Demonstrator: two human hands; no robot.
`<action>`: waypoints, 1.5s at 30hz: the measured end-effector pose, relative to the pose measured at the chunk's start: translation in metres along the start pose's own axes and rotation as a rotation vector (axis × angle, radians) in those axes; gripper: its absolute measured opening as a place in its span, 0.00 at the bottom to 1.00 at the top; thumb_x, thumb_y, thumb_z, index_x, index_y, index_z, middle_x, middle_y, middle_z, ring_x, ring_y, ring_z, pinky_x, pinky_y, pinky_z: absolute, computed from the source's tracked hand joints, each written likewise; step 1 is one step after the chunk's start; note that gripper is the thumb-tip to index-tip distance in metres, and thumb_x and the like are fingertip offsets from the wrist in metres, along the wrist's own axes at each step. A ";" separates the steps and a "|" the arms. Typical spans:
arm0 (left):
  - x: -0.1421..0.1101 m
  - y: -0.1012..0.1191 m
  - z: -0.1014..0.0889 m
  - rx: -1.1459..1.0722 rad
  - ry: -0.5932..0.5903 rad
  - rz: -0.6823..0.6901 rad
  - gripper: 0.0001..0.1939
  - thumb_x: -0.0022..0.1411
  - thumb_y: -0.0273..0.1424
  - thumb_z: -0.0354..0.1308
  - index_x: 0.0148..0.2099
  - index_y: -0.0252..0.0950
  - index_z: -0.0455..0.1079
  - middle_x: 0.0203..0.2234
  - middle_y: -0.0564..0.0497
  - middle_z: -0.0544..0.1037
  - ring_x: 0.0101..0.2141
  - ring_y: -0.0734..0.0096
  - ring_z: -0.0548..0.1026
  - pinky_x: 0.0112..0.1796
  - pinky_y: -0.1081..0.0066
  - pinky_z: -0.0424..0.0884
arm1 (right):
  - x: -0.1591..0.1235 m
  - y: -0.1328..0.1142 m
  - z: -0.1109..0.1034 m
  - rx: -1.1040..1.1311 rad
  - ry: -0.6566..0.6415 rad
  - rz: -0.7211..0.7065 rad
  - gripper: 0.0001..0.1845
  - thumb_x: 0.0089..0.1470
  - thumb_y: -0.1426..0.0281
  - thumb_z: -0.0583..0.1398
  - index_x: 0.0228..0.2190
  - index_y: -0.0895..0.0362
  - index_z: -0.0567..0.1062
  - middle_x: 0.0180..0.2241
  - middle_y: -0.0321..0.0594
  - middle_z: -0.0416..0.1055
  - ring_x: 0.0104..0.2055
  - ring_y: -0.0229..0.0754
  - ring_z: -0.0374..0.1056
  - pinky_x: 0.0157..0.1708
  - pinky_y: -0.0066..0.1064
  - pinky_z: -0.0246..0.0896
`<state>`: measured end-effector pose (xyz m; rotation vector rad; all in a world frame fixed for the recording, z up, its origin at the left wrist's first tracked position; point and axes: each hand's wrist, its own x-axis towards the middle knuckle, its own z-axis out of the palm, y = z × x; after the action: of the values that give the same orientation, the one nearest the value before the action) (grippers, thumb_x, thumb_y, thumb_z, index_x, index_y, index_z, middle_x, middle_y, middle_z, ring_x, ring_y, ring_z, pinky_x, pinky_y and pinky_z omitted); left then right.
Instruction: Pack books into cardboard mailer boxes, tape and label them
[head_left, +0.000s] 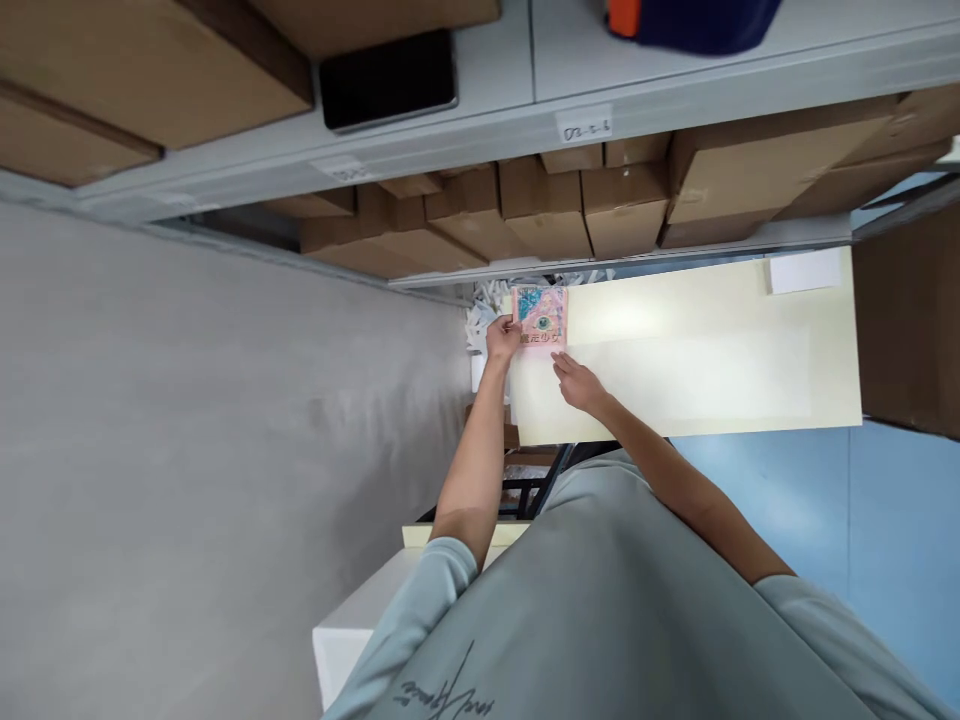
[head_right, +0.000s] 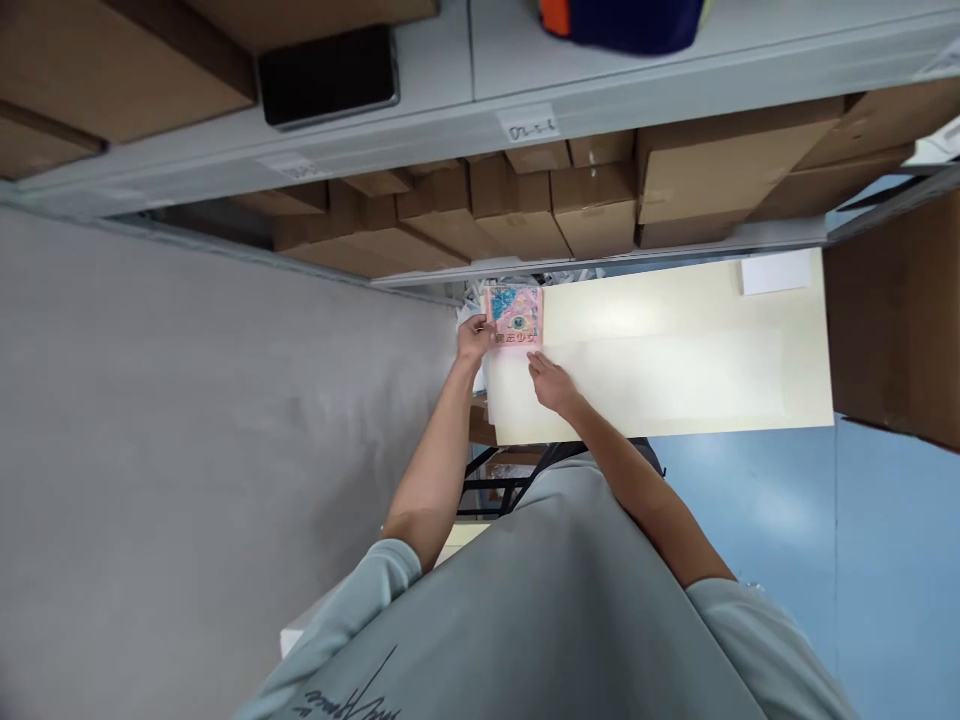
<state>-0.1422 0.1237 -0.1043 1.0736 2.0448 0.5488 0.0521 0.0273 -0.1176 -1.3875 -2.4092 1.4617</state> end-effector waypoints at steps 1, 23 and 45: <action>-0.005 0.009 -0.003 0.015 0.011 0.032 0.09 0.61 0.30 0.57 0.42 0.35 0.76 0.34 0.48 0.80 0.37 0.65 0.77 0.42 0.70 0.74 | -0.006 0.005 -0.001 0.046 0.038 -0.009 0.31 0.65 0.79 0.54 0.67 0.68 0.70 0.78 0.54 0.52 0.81 0.53 0.44 0.78 0.47 0.48; -0.220 0.112 0.252 -0.328 -0.843 0.077 0.08 0.64 0.35 0.63 0.43 0.37 0.77 0.45 0.44 0.86 0.47 0.59 0.83 0.48 0.63 0.79 | -0.307 0.197 -0.106 0.602 1.058 0.707 0.24 0.57 0.48 0.62 0.40 0.56 0.78 0.39 0.45 0.81 0.42 0.47 0.75 0.46 0.39 0.73; -0.214 0.135 0.347 0.020 -0.747 0.277 0.12 0.67 0.26 0.61 0.51 0.37 0.79 0.47 0.44 0.87 0.47 0.56 0.83 0.50 0.63 0.75 | -0.314 0.267 -0.108 0.311 1.076 1.076 0.19 0.61 0.66 0.56 0.44 0.59 0.84 0.41 0.49 0.82 0.42 0.50 0.74 0.51 0.40 0.69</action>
<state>0.2754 0.0307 -0.1445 1.3338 1.2632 0.2036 0.4688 -0.0612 -0.1181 -2.5416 -0.7434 0.6269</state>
